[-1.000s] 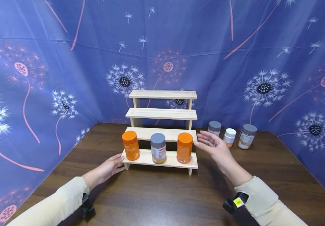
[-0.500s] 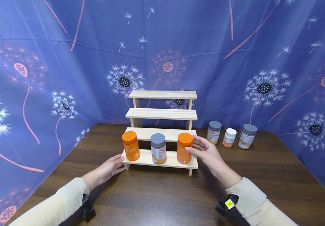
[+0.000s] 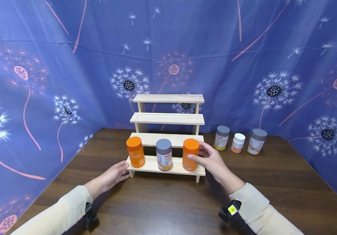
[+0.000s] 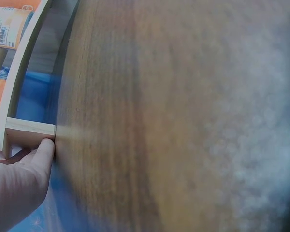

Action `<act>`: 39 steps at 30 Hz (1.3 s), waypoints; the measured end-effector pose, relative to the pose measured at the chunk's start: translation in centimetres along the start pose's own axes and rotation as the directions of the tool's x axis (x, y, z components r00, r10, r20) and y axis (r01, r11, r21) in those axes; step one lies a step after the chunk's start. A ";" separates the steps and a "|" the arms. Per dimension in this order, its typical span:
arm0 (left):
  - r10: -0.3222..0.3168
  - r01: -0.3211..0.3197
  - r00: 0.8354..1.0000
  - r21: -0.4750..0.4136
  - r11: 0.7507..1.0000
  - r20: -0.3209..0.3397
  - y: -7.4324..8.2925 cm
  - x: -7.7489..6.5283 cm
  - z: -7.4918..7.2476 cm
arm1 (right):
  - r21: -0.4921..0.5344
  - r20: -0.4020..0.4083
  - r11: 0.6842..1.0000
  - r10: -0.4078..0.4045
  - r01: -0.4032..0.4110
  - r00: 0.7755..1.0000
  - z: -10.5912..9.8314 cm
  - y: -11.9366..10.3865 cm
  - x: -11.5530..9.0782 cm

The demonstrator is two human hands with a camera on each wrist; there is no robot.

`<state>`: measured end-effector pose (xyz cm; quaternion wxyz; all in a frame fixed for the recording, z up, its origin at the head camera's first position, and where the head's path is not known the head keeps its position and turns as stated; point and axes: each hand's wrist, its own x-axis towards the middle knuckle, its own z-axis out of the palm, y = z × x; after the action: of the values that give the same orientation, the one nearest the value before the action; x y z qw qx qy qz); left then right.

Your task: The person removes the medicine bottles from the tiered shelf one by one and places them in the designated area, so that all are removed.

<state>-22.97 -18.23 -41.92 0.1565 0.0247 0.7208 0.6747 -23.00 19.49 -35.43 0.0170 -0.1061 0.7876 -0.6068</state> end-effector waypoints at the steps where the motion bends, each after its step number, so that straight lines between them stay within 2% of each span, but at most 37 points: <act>1: 0.002 -0.002 1.000 0.000 1.000 -0.001 -0.1 0.0 0.0 | -0.005 0.002 1.000 0.004 -0.004 1.000 0.0 0.1 0.0; 8: -0.002 0.002 1.000 -0.009 1.000 -0.005 -0.3 -0.1 -0.2 | -0.031 0.023 0.999 0.016 -0.015 1.000 0.2 0.1 -0.1; 15: 0.024 -0.024 0.999 -0.001 1.000 0.026 -0.3 -0.1 -0.5 | -0.046 0.068 0.999 0.010 -0.007 0.998 0.2 -0.1 -0.3; 23: 0.012 -0.012 1.000 0.001 1.000 0.018 -0.1 -0.2 -0.5 | -0.061 0.089 0.998 -0.008 0.013 0.996 0.2 -0.1 -0.7; 32: 0.020 -0.020 0.999 -0.010 1.000 0.033 0.1 0.1 -0.2 | -0.129 0.022 0.992 0.004 -0.001 1.000 0.0 -0.1 -0.9; 39: 0.014 -0.013 1.000 -0.004 1.000 0.025 -0.1 0.2 -0.2 | -0.118 -0.054 0.993 0.022 -0.029 0.998 -0.9 -0.6 -1.5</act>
<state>-23.18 -18.37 -42.01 0.1610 0.0377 0.7174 0.6768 -21.53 20.48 -34.73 -0.0024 -0.0808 0.8237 -0.5612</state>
